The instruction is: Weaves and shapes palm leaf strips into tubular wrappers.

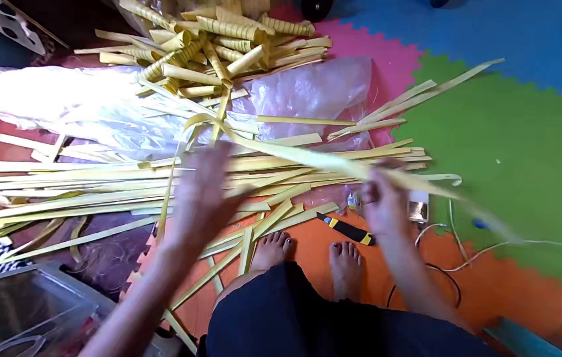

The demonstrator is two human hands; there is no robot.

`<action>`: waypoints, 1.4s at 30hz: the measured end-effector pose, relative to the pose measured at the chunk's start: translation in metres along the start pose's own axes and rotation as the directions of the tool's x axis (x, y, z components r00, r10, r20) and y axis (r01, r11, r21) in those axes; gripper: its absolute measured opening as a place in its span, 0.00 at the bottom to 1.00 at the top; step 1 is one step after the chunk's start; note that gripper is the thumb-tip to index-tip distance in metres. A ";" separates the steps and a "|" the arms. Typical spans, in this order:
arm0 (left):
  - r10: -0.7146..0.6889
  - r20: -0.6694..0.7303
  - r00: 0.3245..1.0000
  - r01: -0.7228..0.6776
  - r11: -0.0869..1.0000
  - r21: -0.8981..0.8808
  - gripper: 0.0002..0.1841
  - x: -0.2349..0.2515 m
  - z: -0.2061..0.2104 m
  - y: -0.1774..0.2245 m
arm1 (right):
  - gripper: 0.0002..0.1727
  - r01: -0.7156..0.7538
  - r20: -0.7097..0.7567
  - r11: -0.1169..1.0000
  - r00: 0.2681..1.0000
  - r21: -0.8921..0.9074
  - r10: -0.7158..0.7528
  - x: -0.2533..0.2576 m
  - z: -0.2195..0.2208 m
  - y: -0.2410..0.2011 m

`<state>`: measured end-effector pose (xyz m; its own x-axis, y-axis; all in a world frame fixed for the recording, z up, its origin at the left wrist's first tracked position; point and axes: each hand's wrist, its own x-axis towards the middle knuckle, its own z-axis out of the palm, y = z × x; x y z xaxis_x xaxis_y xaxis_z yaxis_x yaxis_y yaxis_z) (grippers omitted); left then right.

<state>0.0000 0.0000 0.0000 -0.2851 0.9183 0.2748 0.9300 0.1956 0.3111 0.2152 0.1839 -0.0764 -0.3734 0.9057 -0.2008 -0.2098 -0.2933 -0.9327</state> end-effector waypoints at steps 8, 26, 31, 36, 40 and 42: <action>0.378 0.119 0.918 -0.373 0.926 -0.065 0.07 0.043 0.137 0.025 | 0.14 0.077 0.179 0.995 0.982 -0.062 -0.065 -0.007 -0.044 0.010; 0.342 0.440 0.830 0.143 0.633 -0.761 0.07 0.070 0.133 0.088 | 0.08 0.234 0.018 0.919 0.970 -0.318 -0.241 -0.032 -0.055 0.001; 0.182 0.498 0.848 0.452 0.243 -0.858 0.05 0.068 0.130 0.106 | 0.13 0.434 -0.044 0.818 0.874 -0.378 -0.484 -0.035 -0.052 -0.003; 0.206 0.549 0.810 0.546 0.076 -0.834 0.07 0.067 0.117 0.111 | 0.08 0.625 0.102 0.449 0.648 -0.639 -0.755 -0.039 -0.060 0.005; 0.230 0.484 0.844 0.485 0.058 -0.873 0.08 0.067 0.110 0.112 | 0.07 0.657 0.235 0.260 0.566 -0.708 -0.790 -0.043 -0.059 0.004; 0.221 0.451 0.865 0.439 0.106 -0.892 0.06 0.064 0.113 0.111 | 0.06 0.664 0.270 0.224 0.555 -0.713 -0.787 -0.043 -0.059 0.002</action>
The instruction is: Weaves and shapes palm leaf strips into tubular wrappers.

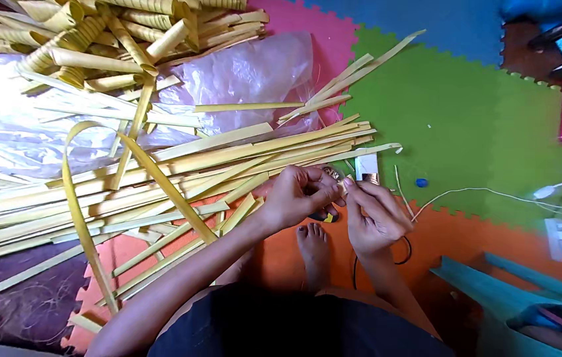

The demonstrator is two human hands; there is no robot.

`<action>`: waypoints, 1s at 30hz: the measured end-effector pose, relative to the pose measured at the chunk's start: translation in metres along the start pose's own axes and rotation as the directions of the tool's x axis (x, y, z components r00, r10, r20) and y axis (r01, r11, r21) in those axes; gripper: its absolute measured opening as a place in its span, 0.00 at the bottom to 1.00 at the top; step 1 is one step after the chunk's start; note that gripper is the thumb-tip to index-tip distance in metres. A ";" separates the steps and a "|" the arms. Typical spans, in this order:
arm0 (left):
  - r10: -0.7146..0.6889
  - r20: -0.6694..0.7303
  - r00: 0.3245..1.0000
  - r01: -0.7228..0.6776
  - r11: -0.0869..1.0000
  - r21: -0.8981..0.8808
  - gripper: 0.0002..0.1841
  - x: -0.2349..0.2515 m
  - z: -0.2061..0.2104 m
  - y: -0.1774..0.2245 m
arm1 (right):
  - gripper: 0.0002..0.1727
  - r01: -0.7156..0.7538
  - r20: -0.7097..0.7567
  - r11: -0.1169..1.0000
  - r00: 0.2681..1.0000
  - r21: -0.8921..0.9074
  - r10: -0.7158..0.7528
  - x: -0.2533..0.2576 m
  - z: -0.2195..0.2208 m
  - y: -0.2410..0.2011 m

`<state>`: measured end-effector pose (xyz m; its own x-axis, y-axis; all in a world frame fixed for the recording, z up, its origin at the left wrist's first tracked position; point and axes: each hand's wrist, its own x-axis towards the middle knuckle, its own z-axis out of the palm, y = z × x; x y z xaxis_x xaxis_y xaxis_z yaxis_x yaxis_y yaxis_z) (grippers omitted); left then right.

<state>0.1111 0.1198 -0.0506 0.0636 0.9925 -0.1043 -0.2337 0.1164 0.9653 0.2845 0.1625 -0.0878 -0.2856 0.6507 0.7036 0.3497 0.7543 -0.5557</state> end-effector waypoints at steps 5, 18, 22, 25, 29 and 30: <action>0.170 -0.044 0.984 -0.134 0.888 0.439 0.07 -0.004 0.001 -0.004 | 0.17 -0.503 0.354 0.800 0.850 0.329 0.389 0.015 -0.018 -0.002; 0.074 -0.060 0.995 -0.053 0.952 0.301 0.06 -0.004 0.007 -0.002 | 0.14 -0.503 0.276 0.735 0.864 0.455 0.420 0.010 -0.010 -0.001; -0.178 -0.080 0.981 0.190 0.965 0.179 0.16 0.000 0.007 0.009 | 0.06 -0.113 0.116 0.983 0.988 0.142 0.097 -0.001 -0.011 -0.006; -0.168 -0.014 0.986 0.169 0.979 0.115 0.15 -0.001 0.004 0.014 | 0.10 0.057 0.134 0.998 0.989 0.038 -0.061 -0.006 -0.010 -0.002; -0.101 0.054 0.993 0.094 0.989 0.112 0.05 -0.004 -0.001 0.006 | 0.08 -0.187 0.228 0.970 0.962 0.154 0.150 0.007 -0.016 0.001; -0.083 0.024 0.996 0.077 0.982 0.174 0.05 -0.005 0.001 0.004 | 0.08 -0.324 0.298 0.921 0.920 0.217 0.253 0.013 -0.019 0.001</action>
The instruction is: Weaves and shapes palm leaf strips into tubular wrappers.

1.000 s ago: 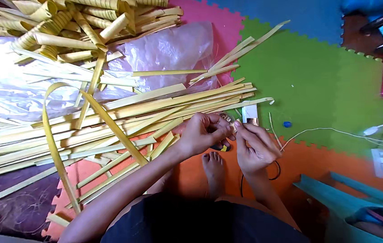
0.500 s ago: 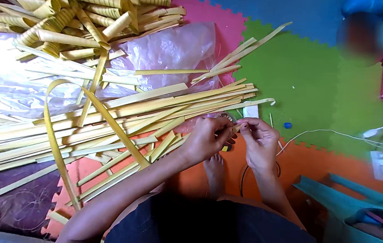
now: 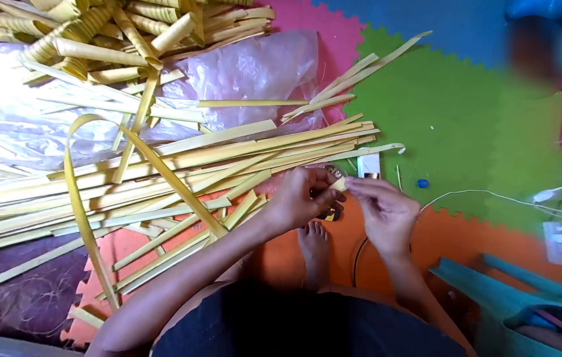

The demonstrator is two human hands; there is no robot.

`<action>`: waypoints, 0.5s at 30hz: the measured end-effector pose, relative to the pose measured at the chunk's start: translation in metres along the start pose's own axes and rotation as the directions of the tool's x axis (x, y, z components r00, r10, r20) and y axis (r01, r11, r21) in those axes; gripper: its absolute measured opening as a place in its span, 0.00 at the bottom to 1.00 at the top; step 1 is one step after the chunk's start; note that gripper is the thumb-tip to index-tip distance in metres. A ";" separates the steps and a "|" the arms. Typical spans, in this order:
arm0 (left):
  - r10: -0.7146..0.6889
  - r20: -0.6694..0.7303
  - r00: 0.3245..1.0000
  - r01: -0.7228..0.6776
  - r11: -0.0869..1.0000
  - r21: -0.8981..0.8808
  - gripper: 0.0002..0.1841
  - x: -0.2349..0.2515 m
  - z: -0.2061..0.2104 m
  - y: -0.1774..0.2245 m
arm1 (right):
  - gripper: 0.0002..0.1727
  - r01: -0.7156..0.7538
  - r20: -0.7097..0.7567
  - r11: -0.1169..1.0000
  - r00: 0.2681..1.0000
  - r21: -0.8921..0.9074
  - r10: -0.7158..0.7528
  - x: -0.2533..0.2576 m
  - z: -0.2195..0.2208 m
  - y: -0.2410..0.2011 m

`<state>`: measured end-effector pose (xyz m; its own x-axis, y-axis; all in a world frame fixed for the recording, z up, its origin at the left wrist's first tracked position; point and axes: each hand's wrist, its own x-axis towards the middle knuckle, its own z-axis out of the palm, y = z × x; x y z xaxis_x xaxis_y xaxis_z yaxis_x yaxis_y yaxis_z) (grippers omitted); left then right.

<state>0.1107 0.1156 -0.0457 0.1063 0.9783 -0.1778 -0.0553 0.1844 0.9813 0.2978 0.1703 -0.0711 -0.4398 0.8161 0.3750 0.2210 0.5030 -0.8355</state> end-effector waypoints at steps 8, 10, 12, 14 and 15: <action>0.043 -0.084 0.996 -0.036 0.996 0.085 0.04 0.001 0.016 -0.008 | 0.04 -0.207 0.095 0.976 0.975 0.069 0.200 0.013 0.001 -0.004; -0.002 -0.060 0.998 -0.003 0.996 -0.090 0.03 0.002 0.015 -0.009 | 0.03 -0.167 0.091 0.986 0.982 -0.011 0.168 0.010 0.003 -0.006; -0.071 -0.024 0.997 0.065 0.979 -0.191 0.05 0.002 0.013 -0.008 | 0.04 -0.210 0.138 0.974 0.971 0.081 0.197 0.010 0.000 -0.005; -0.108 0.011 0.994 0.108 0.969 -0.223 0.06 0.002 0.010 -0.006 | 0.08 -0.317 0.273 0.913 0.930 0.256 0.246 0.012 -0.010 -0.004; -0.110 0.033 0.993 0.115 0.966 -0.232 0.07 0.002 0.008 -0.006 | 0.10 -0.363 0.344 0.875 0.905 0.320 0.250 0.013 -0.014 -0.003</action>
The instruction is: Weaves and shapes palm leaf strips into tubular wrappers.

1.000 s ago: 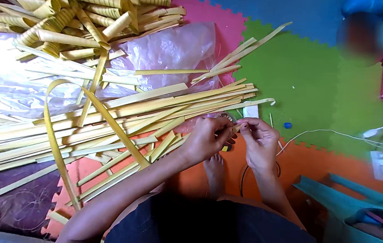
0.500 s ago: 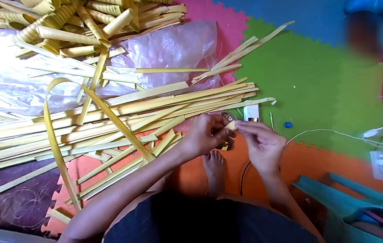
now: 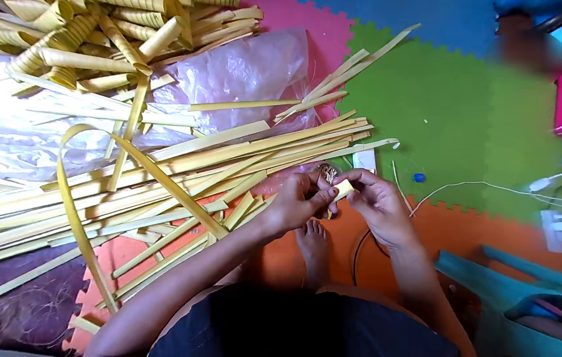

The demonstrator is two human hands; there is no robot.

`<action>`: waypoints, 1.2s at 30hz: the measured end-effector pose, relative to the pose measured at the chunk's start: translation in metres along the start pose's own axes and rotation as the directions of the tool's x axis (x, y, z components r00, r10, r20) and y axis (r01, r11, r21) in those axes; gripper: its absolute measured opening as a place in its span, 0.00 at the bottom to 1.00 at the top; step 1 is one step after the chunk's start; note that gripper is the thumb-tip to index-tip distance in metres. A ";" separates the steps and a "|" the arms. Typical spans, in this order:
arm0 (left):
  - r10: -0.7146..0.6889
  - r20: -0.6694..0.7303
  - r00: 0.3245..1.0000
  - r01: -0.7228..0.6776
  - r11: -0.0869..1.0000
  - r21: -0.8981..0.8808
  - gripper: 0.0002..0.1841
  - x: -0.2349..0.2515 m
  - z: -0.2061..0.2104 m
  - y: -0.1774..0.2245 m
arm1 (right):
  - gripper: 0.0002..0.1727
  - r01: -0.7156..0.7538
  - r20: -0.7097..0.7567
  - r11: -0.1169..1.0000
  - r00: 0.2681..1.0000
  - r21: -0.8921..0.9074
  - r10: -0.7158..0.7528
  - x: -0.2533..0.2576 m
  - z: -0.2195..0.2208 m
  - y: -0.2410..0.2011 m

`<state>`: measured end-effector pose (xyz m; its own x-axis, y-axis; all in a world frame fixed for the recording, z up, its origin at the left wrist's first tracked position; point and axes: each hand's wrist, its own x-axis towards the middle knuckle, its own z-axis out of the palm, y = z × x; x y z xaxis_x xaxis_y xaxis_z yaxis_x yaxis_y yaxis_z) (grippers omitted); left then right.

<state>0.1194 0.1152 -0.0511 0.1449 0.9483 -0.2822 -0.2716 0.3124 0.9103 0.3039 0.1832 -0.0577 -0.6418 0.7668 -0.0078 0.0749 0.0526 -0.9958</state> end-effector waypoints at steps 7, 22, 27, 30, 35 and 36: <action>0.003 0.064 0.998 -0.002 1.000 -0.027 0.09 0.004 0.003 -0.006 | 0.03 0.096 -0.142 0.995 0.985 -0.029 -0.099 -0.007 0.012 0.008; 0.681 0.089 0.727 -0.378 0.289 0.880 0.06 0.011 0.011 -0.014 | 0.07 0.078 -0.321 0.993 0.942 -0.087 -0.102 0.003 0.017 -0.002; 0.380 -0.057 0.923 -0.277 0.761 0.587 0.04 0.006 0.007 0.006 | 0.12 0.121 -0.299 0.982 0.941 -0.147 -0.160 0.002 0.010 -0.008; 0.303 -0.068 0.951 -0.235 0.845 0.480 0.05 0.006 0.008 0.008 | 0.14 -0.004 -0.349 0.993 0.936 0.121 0.047 0.000 0.016 -0.009; 0.072 0.000 0.997 -0.072 0.992 0.100 0.06 0.005 0.007 0.013 | 0.12 0.196 -0.481 0.980 0.855 -0.044 -0.193 -0.007 0.022 0.003; 0.022 0.029 0.999 -0.023 0.999 0.034 0.07 0.003 0.007 0.017 | 0.09 0.281 -0.459 0.931 0.812 -0.233 -0.360 -0.007 0.021 0.005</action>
<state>0.1220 0.1226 -0.0346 0.1668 0.9529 -0.2534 -0.2423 0.2887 0.9262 0.2931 0.1645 -0.0644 -0.1984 0.8975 0.3940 0.0675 0.4135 -0.9080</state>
